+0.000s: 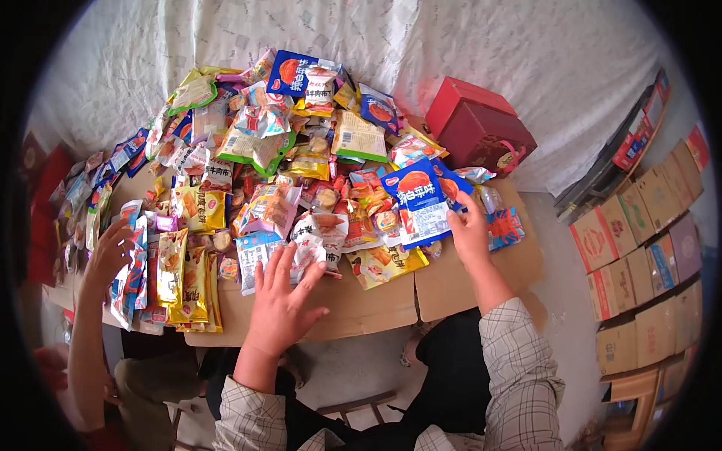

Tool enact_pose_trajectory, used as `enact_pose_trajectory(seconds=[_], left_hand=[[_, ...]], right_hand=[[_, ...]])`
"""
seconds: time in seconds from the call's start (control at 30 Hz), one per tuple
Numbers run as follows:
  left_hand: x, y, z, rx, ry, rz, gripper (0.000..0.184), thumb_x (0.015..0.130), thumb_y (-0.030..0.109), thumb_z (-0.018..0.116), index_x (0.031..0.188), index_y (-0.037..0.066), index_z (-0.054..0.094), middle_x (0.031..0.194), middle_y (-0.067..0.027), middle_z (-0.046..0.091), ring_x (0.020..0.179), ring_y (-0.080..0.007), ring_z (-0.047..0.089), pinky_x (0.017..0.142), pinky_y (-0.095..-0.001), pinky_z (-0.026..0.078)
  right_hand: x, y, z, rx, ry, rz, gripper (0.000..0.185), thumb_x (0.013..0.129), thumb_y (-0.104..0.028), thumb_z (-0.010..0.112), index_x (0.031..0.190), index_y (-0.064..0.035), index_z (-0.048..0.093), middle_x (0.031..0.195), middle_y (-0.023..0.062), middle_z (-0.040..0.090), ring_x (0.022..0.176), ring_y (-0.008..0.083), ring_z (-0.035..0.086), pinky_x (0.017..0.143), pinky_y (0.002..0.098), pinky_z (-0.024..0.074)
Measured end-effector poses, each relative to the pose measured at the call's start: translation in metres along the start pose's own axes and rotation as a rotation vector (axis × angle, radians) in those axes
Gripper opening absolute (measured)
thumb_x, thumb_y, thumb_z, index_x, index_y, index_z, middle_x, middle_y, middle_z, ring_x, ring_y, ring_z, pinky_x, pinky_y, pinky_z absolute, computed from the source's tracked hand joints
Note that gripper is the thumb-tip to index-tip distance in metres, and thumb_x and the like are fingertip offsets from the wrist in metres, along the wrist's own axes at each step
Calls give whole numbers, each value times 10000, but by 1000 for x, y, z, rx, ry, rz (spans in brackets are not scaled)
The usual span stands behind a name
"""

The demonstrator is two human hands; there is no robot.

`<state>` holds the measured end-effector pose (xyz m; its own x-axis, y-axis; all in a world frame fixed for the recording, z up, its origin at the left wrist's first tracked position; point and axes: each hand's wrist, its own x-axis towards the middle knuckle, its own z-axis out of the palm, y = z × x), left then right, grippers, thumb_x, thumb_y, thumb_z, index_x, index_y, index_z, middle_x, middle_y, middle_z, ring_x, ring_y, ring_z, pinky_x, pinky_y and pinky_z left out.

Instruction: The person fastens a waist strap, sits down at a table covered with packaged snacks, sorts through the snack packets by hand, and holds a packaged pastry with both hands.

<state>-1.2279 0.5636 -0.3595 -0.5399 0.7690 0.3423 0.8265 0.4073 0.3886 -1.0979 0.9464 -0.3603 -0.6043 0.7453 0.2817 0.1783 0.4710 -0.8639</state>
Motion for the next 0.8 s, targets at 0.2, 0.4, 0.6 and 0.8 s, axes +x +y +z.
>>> enact_pose_trajectory(seconds=[0.2,0.4,0.6,0.8], left_hand=[[4,0,1,-1,-18,-2,913,672,367,879,1485,371,464,1595,-172,305,1469,-406,305,1123,-672,278],[7,3,-3,-8,-25,-5,894,675,375,873,1478,349,483,1585,-185,320,1461,-408,315,1118,-666,276],[8,1,-7,-86,-29,26,883,686,399,863,1480,378,477,1582,-194,330,1453,-405,332,1098,-673,286],[11,-3,-8,-108,-29,18,876,683,408,860,1473,396,481,1592,-180,315,1448,-402,337,1090,-679,299]], right_hand=[[-23,-69,45,-517,-391,-607,376,857,-65,702,1226,-52,638,1141,131,664,963,305,661,857,407,539],[-8,-71,84,-532,-434,-572,264,862,-139,702,1109,-45,694,1079,129,698,1016,348,643,901,441,513],[19,-110,141,-287,-548,-539,441,902,-165,687,1315,-29,616,1245,182,658,1213,313,596,1008,407,483],[46,-156,224,280,-740,-162,646,1025,-250,579,1587,-140,280,1490,138,460,1279,239,530,1026,395,453]])
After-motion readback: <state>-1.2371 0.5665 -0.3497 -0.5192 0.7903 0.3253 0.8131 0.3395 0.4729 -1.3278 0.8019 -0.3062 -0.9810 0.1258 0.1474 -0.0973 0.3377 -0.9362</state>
